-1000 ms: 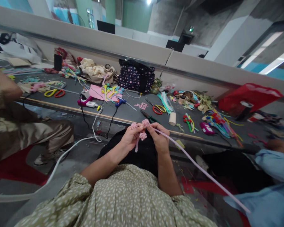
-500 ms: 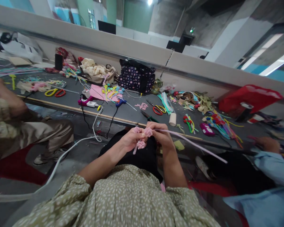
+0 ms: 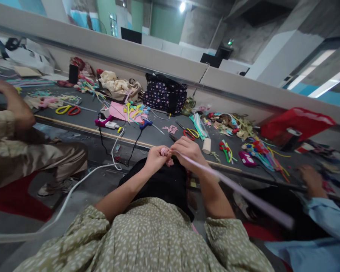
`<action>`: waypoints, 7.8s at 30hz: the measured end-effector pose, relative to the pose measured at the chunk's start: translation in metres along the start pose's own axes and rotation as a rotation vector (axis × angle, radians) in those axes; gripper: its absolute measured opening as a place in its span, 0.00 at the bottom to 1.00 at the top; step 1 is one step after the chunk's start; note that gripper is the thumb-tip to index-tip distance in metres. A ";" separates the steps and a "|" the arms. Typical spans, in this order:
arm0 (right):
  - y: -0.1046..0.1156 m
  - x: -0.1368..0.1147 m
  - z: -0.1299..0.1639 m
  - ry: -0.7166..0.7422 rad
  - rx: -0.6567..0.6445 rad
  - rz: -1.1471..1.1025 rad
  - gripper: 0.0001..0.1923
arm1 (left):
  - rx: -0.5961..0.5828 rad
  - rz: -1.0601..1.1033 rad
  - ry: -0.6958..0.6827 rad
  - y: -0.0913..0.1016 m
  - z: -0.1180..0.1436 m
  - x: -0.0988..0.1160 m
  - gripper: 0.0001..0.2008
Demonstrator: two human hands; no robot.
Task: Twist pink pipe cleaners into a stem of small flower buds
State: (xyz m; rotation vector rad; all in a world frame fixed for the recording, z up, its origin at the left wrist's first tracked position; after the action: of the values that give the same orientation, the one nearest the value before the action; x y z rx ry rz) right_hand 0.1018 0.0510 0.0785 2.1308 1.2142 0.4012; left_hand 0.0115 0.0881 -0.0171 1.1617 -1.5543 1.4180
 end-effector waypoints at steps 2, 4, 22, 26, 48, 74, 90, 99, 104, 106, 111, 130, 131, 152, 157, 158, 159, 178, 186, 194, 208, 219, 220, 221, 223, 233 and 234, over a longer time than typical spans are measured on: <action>-0.006 -0.011 0.004 0.008 0.049 0.143 0.11 | 0.068 0.093 -0.021 0.006 -0.006 0.004 0.12; -0.006 -0.020 0.009 0.004 0.126 0.195 0.10 | 0.059 0.209 0.024 0.007 -0.009 0.004 0.14; -0.036 0.048 0.056 -0.904 0.743 -0.873 0.10 | -0.077 0.559 0.318 -0.021 0.007 0.013 0.13; -0.049 0.046 0.058 -1.009 0.697 -0.977 0.11 | -0.055 0.526 0.289 -0.018 0.006 0.004 0.13; -0.051 0.056 0.077 -1.134 0.701 -1.097 0.11 | -0.191 0.413 0.361 -0.022 0.016 -0.015 0.15; -0.012 -0.013 0.050 -0.214 0.483 0.378 0.06 | -0.026 0.083 0.111 -0.001 0.006 -0.002 0.16; -0.038 -0.009 0.049 -0.246 0.178 0.355 0.08 | -0.049 -0.209 0.120 0.019 -0.017 -0.023 0.10; -0.033 -0.012 0.049 -0.225 0.197 0.331 0.08 | -0.041 -0.222 -0.041 0.020 -0.017 -0.009 0.06; -0.029 -0.013 0.047 -0.236 0.213 0.290 0.08 | -0.050 -0.326 -0.172 0.021 -0.015 0.002 0.05; -0.028 -0.012 0.047 -0.242 0.205 0.270 0.07 | -0.060 -0.386 -0.245 0.021 -0.014 0.008 0.05; -0.027 -0.010 0.048 -0.262 0.220 0.224 0.07 | -0.129 -0.494 -0.405 0.015 -0.008 0.022 0.04; -0.023 -0.011 0.049 -0.227 0.245 0.212 0.07 | -0.256 -0.630 -0.465 0.008 0.000 0.035 0.05; -0.024 -0.011 0.049 -0.227 0.230 0.208 0.07 | -0.264 -0.639 -0.483 0.007 0.001 0.036 0.05; -0.012 -0.014 0.049 -0.320 0.266 0.123 0.06 | -0.380 -0.937 -0.797 -0.006 0.023 0.055 0.07; -0.011 -0.017 0.048 -0.310 0.261 0.128 0.05 | -0.418 -0.860 -0.788 -0.008 0.026 0.058 0.07; -0.010 -0.018 0.048 -0.310 0.261 0.126 0.05 | -0.423 -0.850 -0.785 -0.008 0.026 0.058 0.08; -0.009 -0.018 0.048 -0.312 0.262 0.124 0.05 | -0.427 -0.841 -0.780 -0.008 0.026 0.057 0.08; -0.006 0.014 0.049 -0.623 0.093 -0.223 0.04 | -0.610 -0.421 -0.374 -0.006 0.017 0.027 0.06; -0.008 0.035 0.056 -0.937 0.158 -0.759 0.12 | -0.667 -0.272 -0.196 -0.008 0.017 0.020 0.09; -0.028 0.051 0.063 -1.052 0.253 -0.918 0.13 | -0.623 -0.068 -0.170 -0.007 0.017 0.022 0.12; -0.023 0.046 0.080 -0.952 0.639 -0.848 0.10 | -0.319 0.225 0.087 -0.003 0.008 0.006 0.09; 0.003 0.016 0.057 -0.516 0.466 -0.424 0.12 | -0.394 0.214 0.179 -0.008 0.014 -0.001 0.07; 0.002 0.016 0.058 -0.507 0.452 -0.401 0.13 | -0.401 0.199 0.176 -0.009 0.015 0.001 0.07; 0.002 0.015 0.058 -0.489 0.439 -0.369 0.13 | -0.405 0.184 0.172 -0.009 0.016 0.002 0.08; 0.004 0.014 0.058 -0.440 0.426 -0.288 0.12 | -0.406 0.159 0.168 -0.010 0.018 0.005 0.09; 0.008 0.014 0.061 -0.432 0.427 -0.237 0.08 | -0.473 0.064 0.163 -0.012 0.021 0.011 0.11; 0.007 0.015 0.061 -0.448 0.424 -0.224 0.08 | -0.469 0.065 0.154 -0.012 0.021 0.012 0.10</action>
State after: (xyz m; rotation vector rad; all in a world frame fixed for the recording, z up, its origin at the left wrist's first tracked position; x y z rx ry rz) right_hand 0.1476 0.0374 0.0367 2.2226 1.3255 -0.4503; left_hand 0.0198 0.0661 -0.0051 0.7112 -1.7043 1.0707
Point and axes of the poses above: each hand's wrist, its own z-axis away from the middle knuckle, its own y-axis out of the back of the hand, x = y × z, the point moved 8 cm from there along -z, towards the middle knuckle, and after that the axes turned 11 degrees about x, right-handed, at the moved point
